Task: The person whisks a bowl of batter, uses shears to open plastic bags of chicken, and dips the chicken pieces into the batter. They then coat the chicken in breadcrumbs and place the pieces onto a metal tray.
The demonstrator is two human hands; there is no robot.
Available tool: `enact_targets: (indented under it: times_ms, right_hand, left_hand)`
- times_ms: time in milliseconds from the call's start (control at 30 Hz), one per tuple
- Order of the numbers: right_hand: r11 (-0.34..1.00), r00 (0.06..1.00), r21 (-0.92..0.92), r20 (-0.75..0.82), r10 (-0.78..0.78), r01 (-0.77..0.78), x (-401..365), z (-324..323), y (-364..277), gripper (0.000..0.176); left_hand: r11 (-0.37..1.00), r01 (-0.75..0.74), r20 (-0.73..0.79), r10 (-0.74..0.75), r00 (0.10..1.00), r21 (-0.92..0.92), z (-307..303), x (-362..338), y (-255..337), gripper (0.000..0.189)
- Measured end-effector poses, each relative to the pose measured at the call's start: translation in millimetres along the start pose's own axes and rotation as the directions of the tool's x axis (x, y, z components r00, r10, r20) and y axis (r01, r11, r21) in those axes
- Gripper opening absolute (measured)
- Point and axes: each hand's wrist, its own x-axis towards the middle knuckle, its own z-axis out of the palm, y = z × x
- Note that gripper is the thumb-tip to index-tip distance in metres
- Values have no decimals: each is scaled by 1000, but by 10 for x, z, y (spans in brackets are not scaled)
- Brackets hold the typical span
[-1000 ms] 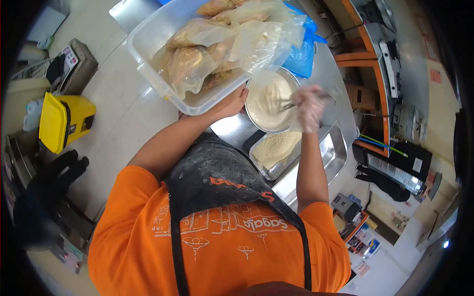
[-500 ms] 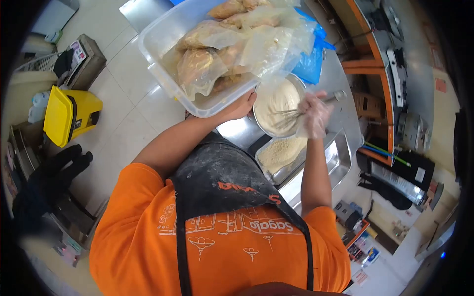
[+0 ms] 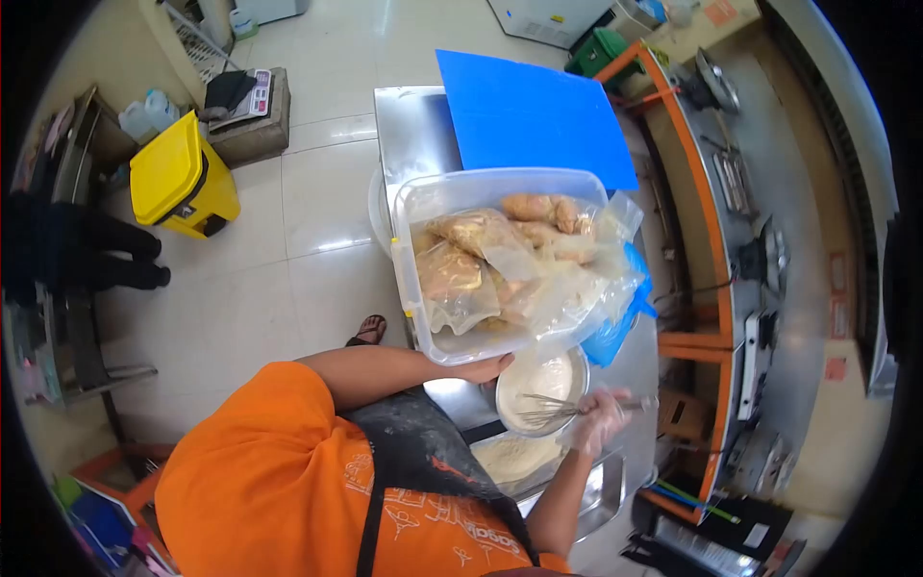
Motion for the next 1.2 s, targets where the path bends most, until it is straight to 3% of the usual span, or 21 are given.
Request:
enact_targets:
  times_ms: [67, 167, 267, 300, 367, 400, 500, 567, 600, 667, 700, 767, 800, 867, 933, 1000, 1033, 1067, 1100, 1167, 1200]
  right_hand:
    - [906, 951, 381, -165, 262, -184, -127, 93, -596, 16]
    - [923, 934, 148, 7, 357, -354, -188, 192, -469, 18]
    - [860, 932, 470, -180, 313, -198, -98, 39, -601, 20]
    - [983, 972, 175, -216, 88, -50, -143, -43, -306, 20]
    - [998, 989, -39, -142, 36, -42, -198, -35, -125, 19]
    - [977, 978, 64, -42, 207, -204, -176, 80, -257, 18]
    - [920, 975, 374, -132, 176, -115, -131, 28, -554, 18]
    - [920, 943, 255, -69, 325, -298, -286, 56, -272, 16]
    - [904, 914, 195, -64, 400, -381, -289, 87, -109, 16]
    - [921, 917, 73, -93, 389, -383, -271, 116, -327, 17]
    - [955, 951, 170, -156, 269, -242, -290, 145, -382, 16]
    - [960, 966, 153, -76, 249, -236, -262, 129, -188, 18]
    - [944, 960, 186, -11, 280, -273, -396, 214, -125, 19]
    - [820, 828, -161, -232, 510, -550, -331, 292, 105, 33]
    - [903, 901, -135, -221, 374, -408, -349, 233, -96, 25]
    - [971, 965, -101, -175, 197, -216, -343, 252, -270, 18]
    - [980, 974, -100, -165, 154, -171, -357, 257, -309, 15]
    - [983, 982, -119, -149, 120, -138, -443, 222, -275, 15]
    - [945, 928, 59, -178, 328, -323, -526, 115, -137, 8]
    - [766, 877, 593, -197, 438, -249, -389, -265, -28, 16]
    - [833, 960, 536, -135, 246, -138, -308, -51, -153, 21]
  left_hand:
    - [999, 19, 35, -18, 999, -28, 38, -10, 22, 27]
    - [1000, 12, 55, -11, 998, -18, 40, -12, 77, 27]
    - [1000, 12, 33, -12, 999, 1, -7, -35, 76, 28]
    - [1000, 12, 37, -12, 999, 12, -9, -36, 65, 28]
    - [996, -31, 4, 31, 1000, 80, -37, 7, 23, 29]
    - [967, -124, -132, 156, 979, 224, -6, -17, -81, 29]
    - [845, -164, -417, 408, 812, 508, -7, -17, -95, 30]
    - [944, -75, -43, 94, 995, 321, -227, -125, 175, 31]
    - [960, 29, 148, -72, 986, 278, -371, -181, 360, 32]
    - [909, -103, 252, -2, 968, 404, -494, -192, 419, 34]
    - [987, 75, 236, -108, 966, 142, -395, -157, 377, 35]
    - [812, 371, 195, -316, 929, -451, -188, -104, 310, 39]
    - [841, 345, 253, -258, 932, -416, -179, -16, 317, 41]
    - [885, 282, 259, -194, 946, -369, -166, -62, 11, 41]
    - [974, 94, 193, -54, 980, -205, -67, 19, -338, 34]
    - [863, -411, 4, 428, 904, 293, 279, 49, -1088, 31]
    - [987, -85, 179, 108, 978, -133, 151, 13, -730, 31]
    - [834, 357, 329, -227, 917, -421, 22, -18, -354, 30]
    - [856, 367, 314, -258, 914, -364, -121, -84, 112, 31]
    - [964, 267, 415, -241, 878, -6, -321, -1, 298, 30]
    - [987, 131, 194, -147, 970, 92, -472, -89, 434, 29]
